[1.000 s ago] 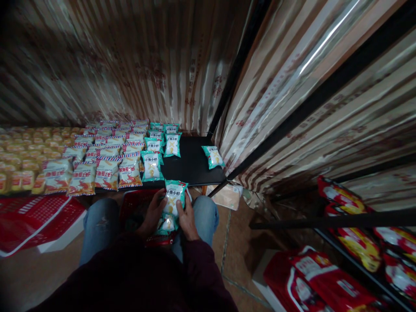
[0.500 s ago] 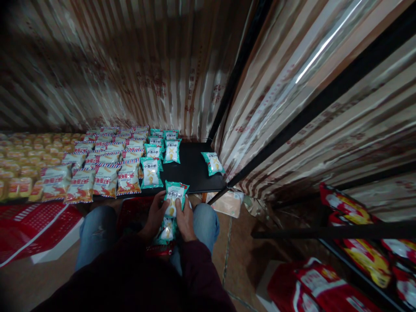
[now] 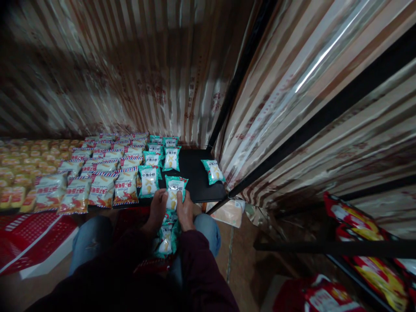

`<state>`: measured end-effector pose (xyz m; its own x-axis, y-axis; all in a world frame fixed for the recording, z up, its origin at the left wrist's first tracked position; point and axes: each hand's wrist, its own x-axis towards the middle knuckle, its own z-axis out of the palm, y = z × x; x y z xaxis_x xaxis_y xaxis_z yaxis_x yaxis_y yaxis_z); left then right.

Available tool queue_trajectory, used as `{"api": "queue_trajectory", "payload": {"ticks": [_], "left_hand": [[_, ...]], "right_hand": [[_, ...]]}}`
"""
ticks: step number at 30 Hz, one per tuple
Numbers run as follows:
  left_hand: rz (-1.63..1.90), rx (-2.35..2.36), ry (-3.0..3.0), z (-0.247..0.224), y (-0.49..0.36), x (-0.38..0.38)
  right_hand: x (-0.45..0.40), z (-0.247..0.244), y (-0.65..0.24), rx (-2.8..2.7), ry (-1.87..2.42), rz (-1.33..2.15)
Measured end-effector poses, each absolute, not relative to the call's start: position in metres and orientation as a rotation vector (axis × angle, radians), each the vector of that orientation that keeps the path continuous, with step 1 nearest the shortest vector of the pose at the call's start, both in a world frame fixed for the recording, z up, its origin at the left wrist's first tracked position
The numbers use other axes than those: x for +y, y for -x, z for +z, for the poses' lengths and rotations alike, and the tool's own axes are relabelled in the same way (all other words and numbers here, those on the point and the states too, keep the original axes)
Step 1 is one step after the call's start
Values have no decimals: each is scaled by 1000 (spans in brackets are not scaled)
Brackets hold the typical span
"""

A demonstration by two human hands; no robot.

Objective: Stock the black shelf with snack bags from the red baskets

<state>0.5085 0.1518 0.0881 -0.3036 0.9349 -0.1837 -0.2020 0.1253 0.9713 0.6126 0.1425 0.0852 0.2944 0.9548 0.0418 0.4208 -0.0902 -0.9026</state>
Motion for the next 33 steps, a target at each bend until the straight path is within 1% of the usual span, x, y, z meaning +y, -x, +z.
{"api": "queue_trajectory", "payload": {"ticks": [7,13,19,24,33], "left_hand": [[1444,1417,-805,90,-512,171],[1433,1462,-928,79,-518,181],[1338,1631,-1210,72,-523,187],[1285,1694,-1289,71,-524,193],[1265,1639,-1417,57,-520,212]], "right_hand": [[166,86,-615,-1309,1694,729],[183,82,-616,-1318,1686,721],[204,81,-617,-1348,1837,683],[219,81,-614,-1394,1902,625],[242,77,-611,-1389,1765,556]]}}
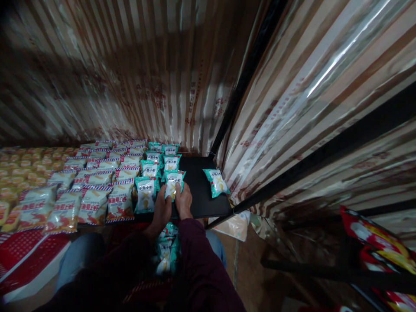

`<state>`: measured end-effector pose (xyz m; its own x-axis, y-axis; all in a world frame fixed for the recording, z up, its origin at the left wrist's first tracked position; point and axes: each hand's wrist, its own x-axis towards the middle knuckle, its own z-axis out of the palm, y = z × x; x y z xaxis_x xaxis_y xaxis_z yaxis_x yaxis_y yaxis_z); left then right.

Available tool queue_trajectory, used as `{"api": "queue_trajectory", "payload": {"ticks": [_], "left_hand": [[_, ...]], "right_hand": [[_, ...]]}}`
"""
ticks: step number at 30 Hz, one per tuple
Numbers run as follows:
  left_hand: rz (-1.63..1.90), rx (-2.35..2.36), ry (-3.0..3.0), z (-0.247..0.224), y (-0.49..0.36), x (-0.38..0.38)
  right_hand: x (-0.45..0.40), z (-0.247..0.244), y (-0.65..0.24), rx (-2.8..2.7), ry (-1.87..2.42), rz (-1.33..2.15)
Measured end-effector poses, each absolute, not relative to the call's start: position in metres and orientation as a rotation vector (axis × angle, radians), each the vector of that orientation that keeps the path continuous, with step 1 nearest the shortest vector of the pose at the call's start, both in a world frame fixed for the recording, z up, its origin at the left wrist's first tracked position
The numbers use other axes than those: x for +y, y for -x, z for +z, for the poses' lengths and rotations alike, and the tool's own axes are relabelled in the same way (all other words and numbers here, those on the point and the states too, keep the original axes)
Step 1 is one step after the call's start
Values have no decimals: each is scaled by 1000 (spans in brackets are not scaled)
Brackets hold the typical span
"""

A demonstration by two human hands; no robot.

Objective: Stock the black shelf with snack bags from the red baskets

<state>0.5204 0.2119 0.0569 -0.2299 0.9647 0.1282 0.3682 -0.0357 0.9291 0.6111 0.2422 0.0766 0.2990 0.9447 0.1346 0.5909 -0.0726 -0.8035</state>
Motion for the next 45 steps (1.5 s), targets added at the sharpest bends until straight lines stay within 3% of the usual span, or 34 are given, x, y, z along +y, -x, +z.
{"api": "queue_trajectory", "payload": {"ticks": [10,21,45], "left_hand": [[1262,1711,-1365,78,-528,228],[1241,1730,-1355,69,-528,237],[1355,1670,-1765,67,-534,234]], "right_hand": [[264,71,-610,-1424,1688,415],[277,60,-610,-1501,1658,330],[309,70,-627,-1340,1467,735]]}}
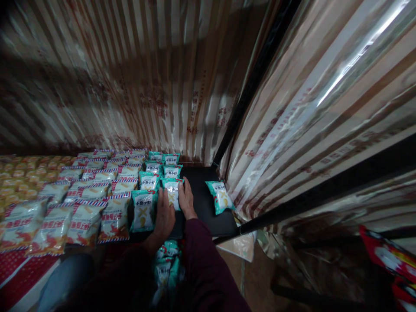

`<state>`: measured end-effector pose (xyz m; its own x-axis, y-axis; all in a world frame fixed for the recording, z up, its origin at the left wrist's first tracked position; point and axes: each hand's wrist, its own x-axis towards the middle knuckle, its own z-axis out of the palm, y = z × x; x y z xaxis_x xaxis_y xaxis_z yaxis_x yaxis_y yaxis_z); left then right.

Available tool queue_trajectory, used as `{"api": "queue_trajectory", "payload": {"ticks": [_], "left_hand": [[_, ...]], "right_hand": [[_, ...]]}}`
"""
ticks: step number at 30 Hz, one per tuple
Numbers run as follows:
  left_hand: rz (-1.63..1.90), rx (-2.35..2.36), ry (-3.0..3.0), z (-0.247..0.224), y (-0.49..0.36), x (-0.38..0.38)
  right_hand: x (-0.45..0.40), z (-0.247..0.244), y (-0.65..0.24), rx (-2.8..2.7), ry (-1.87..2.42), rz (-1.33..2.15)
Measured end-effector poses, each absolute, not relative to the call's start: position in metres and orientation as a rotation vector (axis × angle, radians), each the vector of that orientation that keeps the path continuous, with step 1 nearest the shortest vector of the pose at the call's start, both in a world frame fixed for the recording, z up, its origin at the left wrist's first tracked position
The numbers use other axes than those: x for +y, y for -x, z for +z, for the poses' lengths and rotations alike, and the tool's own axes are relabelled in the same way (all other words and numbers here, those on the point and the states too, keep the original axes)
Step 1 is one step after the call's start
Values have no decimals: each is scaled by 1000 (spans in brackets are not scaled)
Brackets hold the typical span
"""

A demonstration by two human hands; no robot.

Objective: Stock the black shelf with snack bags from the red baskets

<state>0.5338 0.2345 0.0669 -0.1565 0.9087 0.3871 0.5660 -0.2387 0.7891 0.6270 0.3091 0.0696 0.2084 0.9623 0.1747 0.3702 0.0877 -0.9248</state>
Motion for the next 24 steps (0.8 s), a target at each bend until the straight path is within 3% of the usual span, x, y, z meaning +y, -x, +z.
{"api": "queue_trajectory", "payload": {"ticks": [24], "left_hand": [[1308,1653,-1647,58,-528,254]], "right_hand": [[363,53,-626,-1186,1283,1020]]}}
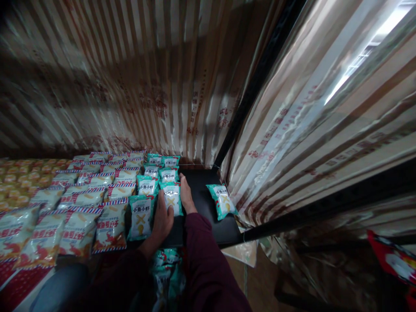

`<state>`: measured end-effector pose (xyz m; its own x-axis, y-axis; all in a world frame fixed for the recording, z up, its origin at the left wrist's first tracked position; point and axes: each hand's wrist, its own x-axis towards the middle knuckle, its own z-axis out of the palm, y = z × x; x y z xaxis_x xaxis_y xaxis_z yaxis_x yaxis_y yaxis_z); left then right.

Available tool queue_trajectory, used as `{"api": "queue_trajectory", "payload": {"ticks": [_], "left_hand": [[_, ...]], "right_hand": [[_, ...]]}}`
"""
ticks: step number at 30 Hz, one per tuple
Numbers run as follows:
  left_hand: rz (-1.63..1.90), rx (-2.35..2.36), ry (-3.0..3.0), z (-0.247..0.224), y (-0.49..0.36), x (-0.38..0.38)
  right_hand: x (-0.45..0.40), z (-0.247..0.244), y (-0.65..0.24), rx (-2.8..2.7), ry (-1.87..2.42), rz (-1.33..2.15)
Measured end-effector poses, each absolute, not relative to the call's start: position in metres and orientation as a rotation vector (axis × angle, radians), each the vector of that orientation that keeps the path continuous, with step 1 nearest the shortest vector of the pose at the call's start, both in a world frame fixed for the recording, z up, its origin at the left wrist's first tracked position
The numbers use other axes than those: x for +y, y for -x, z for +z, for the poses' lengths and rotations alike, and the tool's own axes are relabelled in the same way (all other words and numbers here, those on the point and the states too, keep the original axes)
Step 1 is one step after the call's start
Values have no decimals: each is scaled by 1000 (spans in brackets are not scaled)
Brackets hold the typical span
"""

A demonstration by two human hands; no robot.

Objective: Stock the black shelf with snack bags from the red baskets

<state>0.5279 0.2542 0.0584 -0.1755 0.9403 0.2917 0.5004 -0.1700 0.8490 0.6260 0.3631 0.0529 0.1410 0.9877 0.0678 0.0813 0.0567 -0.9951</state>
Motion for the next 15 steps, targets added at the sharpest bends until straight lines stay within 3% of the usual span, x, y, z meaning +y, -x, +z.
{"api": "queue_trajectory", "payload": {"ticks": [15], "left_hand": [[1332,1662,-1664,58,-526,252]], "right_hand": [[336,57,-630,-1158,1391,840]]}}
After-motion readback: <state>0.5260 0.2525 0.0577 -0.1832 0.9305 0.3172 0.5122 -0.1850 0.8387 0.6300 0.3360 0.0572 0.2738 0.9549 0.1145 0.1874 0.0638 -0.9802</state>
